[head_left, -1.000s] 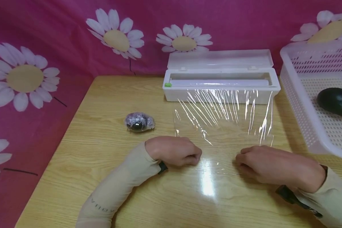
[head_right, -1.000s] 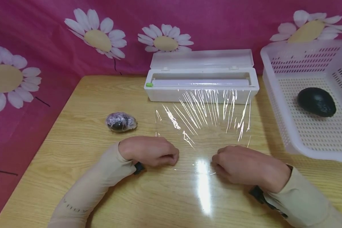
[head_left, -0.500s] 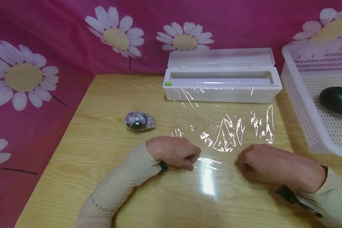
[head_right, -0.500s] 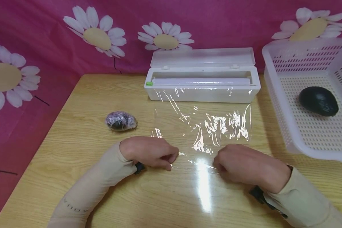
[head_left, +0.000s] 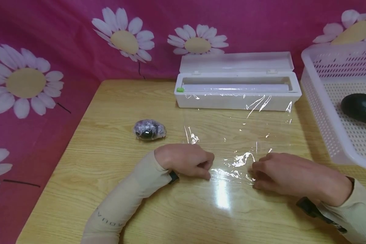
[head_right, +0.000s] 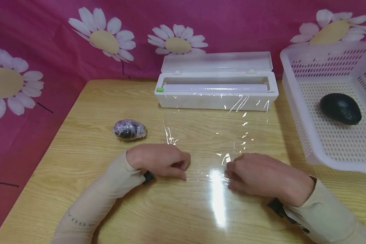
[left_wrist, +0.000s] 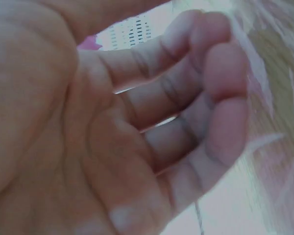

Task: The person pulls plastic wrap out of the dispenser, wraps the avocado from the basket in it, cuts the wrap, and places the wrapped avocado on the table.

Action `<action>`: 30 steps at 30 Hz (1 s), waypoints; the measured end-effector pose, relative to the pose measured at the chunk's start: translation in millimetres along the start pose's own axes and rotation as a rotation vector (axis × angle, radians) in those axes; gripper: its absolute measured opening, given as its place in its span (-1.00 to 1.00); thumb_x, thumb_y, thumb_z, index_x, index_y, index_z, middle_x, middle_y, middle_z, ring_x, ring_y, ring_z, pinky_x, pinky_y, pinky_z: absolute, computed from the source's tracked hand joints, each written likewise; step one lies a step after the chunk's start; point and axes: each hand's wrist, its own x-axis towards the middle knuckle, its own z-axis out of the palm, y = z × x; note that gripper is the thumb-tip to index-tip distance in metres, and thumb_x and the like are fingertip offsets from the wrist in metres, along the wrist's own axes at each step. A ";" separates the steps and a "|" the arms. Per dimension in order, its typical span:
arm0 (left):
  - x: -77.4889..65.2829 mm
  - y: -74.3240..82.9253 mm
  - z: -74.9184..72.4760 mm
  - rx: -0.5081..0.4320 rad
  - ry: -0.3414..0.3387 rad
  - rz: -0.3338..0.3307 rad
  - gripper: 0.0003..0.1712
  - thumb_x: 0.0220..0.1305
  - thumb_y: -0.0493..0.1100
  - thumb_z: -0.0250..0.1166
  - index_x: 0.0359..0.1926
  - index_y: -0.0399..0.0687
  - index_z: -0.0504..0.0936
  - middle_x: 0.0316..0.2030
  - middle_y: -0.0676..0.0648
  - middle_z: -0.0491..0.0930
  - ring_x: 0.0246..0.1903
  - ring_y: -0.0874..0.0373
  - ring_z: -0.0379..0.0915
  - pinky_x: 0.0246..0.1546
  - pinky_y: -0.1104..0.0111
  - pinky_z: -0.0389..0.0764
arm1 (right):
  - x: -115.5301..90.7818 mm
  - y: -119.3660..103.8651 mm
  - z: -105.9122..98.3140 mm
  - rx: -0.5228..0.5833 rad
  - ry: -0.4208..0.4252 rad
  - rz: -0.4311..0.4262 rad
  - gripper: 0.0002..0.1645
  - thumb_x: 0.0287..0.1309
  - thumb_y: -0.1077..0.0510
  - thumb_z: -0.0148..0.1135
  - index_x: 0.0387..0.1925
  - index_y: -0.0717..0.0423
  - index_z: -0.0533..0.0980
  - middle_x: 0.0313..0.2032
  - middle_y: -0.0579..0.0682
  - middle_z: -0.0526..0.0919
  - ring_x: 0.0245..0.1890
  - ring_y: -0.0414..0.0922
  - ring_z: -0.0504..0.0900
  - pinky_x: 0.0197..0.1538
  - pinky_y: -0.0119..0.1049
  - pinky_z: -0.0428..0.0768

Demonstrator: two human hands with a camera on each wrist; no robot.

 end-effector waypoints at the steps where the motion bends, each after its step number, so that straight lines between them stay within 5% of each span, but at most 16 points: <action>1: -0.2 -0.9 -0.5 0.000 0.018 0.013 -0.72 0.46 0.07 0.29 -0.34 0.10 0.46 -0.53 0.17 0.41 -0.47 0.29 0.36 -0.33 0.47 0.41 | 0.2 -0.3 -0.7 -0.004 0.004 0.006 -0.77 0.26 -0.14 0.39 -0.40 -0.31 0.48 -0.49 -0.43 0.45 -0.46 -0.45 0.37 -0.40 -0.39 0.47; 7: 1.6 -6.1 -4.3 0.007 0.157 0.077 -0.80 0.50 0.01 0.23 -0.28 0.08 0.49 -0.49 0.16 0.46 -0.46 0.33 0.39 -0.30 0.47 0.49 | 2.1 -3.4 -4.6 -0.056 0.095 0.019 -0.89 0.31 -0.11 0.37 -0.19 -0.29 0.61 -0.31 -0.38 0.61 -0.32 -0.41 0.57 -0.25 -0.26 0.68; 14: 4.8 -15.0 -11.6 0.066 0.304 0.060 -0.81 0.52 0.00 0.22 -0.16 0.00 0.59 -0.27 0.05 0.58 -0.23 0.21 0.48 -0.02 0.35 0.56 | 7.3 -2.3 -7.3 -0.105 0.285 -0.006 -0.90 0.27 0.01 0.40 -0.18 -0.19 0.67 -0.23 -0.29 0.64 -0.24 -0.37 0.62 -0.14 -0.27 0.72; 21: 4.0 -25.3 -13.8 0.086 0.354 0.014 -0.68 0.52 0.04 0.21 0.08 -0.05 0.62 0.04 -0.02 0.62 0.11 0.11 0.48 0.28 0.27 0.52 | 8.1 8.6 -9.5 -0.086 0.258 0.061 -0.68 0.24 0.01 0.43 0.01 -0.03 0.70 -0.07 -0.09 0.72 -0.09 -0.16 0.71 -0.01 -0.08 0.75; 30: 0.3 -34.4 -17.2 0.106 0.423 -0.012 -0.61 0.49 0.01 0.24 0.17 -0.10 0.62 0.20 -0.09 0.59 0.24 -0.01 0.41 0.38 0.12 0.40 | 13.9 15.1 -13.2 -0.136 0.347 0.009 -0.64 0.19 0.08 0.46 0.00 0.11 0.67 -0.08 0.03 0.71 -0.04 -0.02 0.70 0.05 0.00 0.72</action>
